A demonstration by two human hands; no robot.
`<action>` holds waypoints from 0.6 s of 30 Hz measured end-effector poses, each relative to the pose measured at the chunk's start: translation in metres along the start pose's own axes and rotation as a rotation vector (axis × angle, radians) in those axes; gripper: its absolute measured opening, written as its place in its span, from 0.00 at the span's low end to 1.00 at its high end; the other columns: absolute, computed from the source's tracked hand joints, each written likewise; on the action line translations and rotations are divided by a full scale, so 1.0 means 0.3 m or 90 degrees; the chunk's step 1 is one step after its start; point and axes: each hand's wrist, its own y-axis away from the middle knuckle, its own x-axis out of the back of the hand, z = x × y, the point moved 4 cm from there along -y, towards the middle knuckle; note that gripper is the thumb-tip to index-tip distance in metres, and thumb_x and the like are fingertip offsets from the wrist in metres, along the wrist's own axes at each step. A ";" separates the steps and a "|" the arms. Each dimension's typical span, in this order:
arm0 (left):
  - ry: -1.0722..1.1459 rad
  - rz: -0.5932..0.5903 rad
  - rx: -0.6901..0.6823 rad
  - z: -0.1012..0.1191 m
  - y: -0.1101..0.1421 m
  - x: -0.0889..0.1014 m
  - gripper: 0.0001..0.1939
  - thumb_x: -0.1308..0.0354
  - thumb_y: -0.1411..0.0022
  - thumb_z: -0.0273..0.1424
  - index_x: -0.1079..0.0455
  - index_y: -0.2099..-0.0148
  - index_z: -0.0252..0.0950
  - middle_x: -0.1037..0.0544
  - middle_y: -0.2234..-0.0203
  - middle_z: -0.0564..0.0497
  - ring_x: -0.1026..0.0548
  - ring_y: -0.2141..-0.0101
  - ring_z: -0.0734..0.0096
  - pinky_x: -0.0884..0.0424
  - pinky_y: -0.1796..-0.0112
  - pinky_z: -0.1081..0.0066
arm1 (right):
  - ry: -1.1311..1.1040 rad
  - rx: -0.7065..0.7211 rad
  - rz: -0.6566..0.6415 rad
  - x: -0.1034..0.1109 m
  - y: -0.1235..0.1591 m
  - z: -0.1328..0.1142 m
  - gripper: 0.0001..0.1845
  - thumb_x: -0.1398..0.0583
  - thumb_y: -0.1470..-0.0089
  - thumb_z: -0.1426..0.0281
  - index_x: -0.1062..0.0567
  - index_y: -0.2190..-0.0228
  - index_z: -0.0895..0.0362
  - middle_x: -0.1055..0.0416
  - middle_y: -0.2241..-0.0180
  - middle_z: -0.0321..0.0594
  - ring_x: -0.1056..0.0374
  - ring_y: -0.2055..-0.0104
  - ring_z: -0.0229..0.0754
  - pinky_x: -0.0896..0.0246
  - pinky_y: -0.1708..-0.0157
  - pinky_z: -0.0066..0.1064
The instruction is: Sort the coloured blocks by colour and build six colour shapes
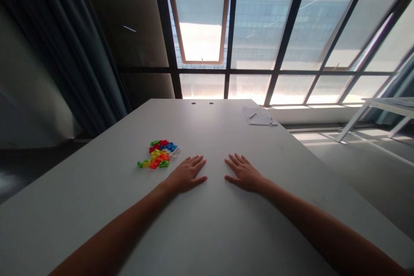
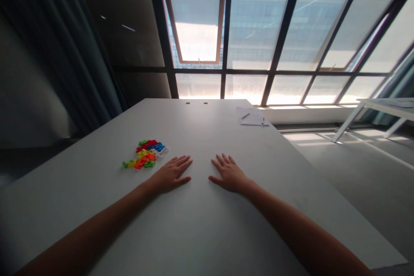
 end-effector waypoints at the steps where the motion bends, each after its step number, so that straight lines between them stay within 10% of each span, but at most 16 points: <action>1: -0.003 0.000 -0.002 0.005 0.000 0.001 0.44 0.49 0.21 0.63 0.36 0.18 0.41 0.36 0.21 0.38 0.35 0.23 0.44 0.39 0.24 0.43 | 0.001 0.001 0.000 0.001 0.000 0.000 0.52 0.49 0.26 0.35 0.42 0.18 0.56 0.54 0.17 0.54 0.61 0.14 0.65 0.63 0.17 0.60; 6: -0.035 0.051 -0.016 -0.042 -0.002 0.090 0.41 0.49 0.21 0.61 0.31 0.21 0.42 0.25 0.27 0.38 0.31 0.26 0.42 0.35 0.26 0.42 | 0.005 0.005 -0.015 0.003 0.001 0.001 0.52 0.49 0.25 0.35 0.42 0.18 0.57 0.54 0.17 0.55 0.61 0.14 0.65 0.64 0.17 0.58; 10: -0.090 0.160 0.183 -0.272 0.029 0.253 0.44 0.55 0.21 0.62 0.38 0.17 0.42 0.34 0.22 0.39 0.42 0.21 0.39 0.45 0.23 0.39 | 0.000 0.011 0.017 -0.013 -0.003 0.014 0.51 0.48 0.26 0.35 0.39 0.19 0.55 0.51 0.17 0.54 0.58 0.14 0.66 0.62 0.17 0.61; 18: -0.050 -0.018 0.407 -0.611 0.121 0.247 0.57 0.65 0.27 0.73 0.52 0.12 0.42 0.54 0.15 0.36 0.52 0.19 0.30 0.47 0.27 0.32 | -0.005 0.019 0.039 -0.034 -0.003 0.027 0.49 0.48 0.26 0.35 0.37 0.20 0.53 0.49 0.18 0.52 0.57 0.15 0.67 0.61 0.18 0.63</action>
